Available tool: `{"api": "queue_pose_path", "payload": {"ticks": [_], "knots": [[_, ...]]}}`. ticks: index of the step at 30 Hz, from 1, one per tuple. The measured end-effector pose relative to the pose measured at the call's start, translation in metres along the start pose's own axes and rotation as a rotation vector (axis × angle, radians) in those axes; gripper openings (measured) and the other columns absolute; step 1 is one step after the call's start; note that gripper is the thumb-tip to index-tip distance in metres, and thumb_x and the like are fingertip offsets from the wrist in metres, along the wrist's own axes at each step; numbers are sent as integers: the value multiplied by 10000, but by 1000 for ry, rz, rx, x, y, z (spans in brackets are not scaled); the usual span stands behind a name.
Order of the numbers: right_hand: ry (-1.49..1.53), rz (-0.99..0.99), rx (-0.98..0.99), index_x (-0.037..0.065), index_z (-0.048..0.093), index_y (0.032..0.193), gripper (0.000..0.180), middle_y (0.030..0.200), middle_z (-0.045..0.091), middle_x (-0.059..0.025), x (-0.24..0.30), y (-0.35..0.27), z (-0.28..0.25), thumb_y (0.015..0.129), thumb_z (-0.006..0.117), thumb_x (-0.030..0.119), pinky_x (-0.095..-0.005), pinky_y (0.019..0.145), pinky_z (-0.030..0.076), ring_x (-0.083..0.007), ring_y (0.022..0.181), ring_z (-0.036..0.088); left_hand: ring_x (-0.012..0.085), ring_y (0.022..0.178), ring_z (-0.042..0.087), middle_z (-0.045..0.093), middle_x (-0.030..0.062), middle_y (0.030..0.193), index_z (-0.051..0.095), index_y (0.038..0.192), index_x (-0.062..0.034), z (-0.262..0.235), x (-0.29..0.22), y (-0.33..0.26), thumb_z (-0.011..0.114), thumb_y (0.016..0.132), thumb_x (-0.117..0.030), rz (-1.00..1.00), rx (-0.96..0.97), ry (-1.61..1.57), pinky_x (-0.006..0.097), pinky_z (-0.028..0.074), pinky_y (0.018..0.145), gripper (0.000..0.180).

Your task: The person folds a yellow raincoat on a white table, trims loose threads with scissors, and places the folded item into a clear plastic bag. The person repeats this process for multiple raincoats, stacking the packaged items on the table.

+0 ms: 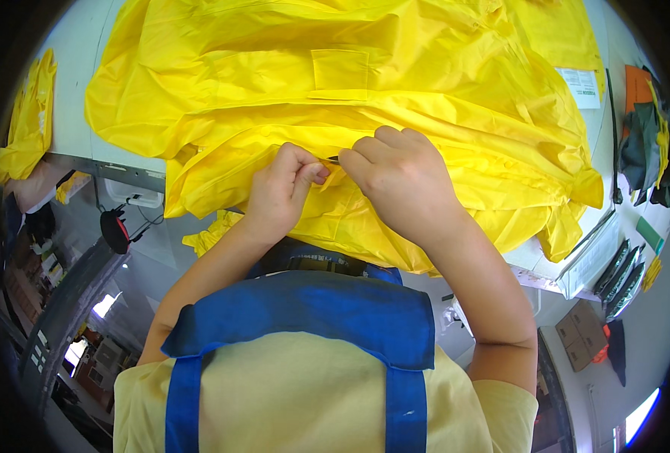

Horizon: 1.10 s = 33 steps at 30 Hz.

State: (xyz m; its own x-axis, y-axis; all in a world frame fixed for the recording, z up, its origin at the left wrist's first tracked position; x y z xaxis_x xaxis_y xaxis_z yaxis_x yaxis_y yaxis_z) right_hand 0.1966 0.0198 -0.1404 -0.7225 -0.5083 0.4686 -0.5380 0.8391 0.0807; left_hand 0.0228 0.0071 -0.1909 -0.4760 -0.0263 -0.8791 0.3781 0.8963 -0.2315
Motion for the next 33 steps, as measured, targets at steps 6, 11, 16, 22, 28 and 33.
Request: {"api": "queue_pose_path", "payload": {"ticks": [6, 11, 16, 22, 28, 33], "knots": [[-31, -22, 100, 81, 650, 884, 186, 783, 619, -18, 5, 9, -6, 700, 632, 67, -326, 626, 445, -204, 702, 563, 208, 697, 665, 659, 126, 794, 506, 905, 9, 0, 1, 0, 549, 924, -62, 10, -23, 1, 298, 526, 634, 85], [-39, -26, 116, 78, 645, 871, 174, 766, 605, -20, 6, 10, -2, 700, 618, 72, -326, 623, 445, -208, 692, 556, 233, 686, 664, 656, 133, 781, 518, 897, 3, -2, 2, -2, 575, 903, -60, 53, -38, 94, 309, 521, 616, 85], [-55, -20, 108, 74, 640, 869, 176, 749, 594, -26, 6, 10, -2, 696, 609, 70, -326, 622, 446, -211, 685, 551, 246, 682, 662, 654, 131, 760, 521, 890, -4, -4, -1, -4, 594, 886, -62, 36, -11, 154, 318, 520, 609, 93], [-64, -20, 91, 86, 592, 782, 103, 719, 570, -34, 6, 9, 1, 681, 612, 87, -325, 610, 450, -211, 678, 556, 259, 651, 650, 644, 125, 732, 534, 894, -15, -2, 3, -7, 609, 878, -89, 96, -77, 62, 329, 510, 583, 107], [389, 500, -20, 43, 620, 918, 220, 797, 639, -94, 2, 7, -17, 740, 731, 108, -315, 614, 496, -231, 713, 633, 322, 918, 575, 620, 142, 958, 561, 1016, -41, -83, -26, -27, 684, 802, -164, 258, -249, 532, 423, 439, 839, 276], [541, 432, 30, 59, 607, 967, 177, 748, 623, -110, 25, 27, 0, 806, 659, 106, -345, 635, 494, -287, 703, 624, 342, 1008, 533, 586, 153, 1048, 564, 1046, -12, -163, 37, -74, 689, 763, -115, -150, -375, 733, 419, 417, 889, 326]]}}
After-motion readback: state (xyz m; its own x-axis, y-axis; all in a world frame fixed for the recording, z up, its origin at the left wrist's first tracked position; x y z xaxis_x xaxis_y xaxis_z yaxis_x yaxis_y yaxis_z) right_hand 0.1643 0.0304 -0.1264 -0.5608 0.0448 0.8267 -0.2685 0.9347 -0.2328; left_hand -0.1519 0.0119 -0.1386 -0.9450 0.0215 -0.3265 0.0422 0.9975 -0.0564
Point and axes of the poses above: each hand's wrist, its own y-axis towards the middle knuckle, its own z-axis out of the palm, x = y × z, the point moved 3 cm from there along y, towards the middle knuckle
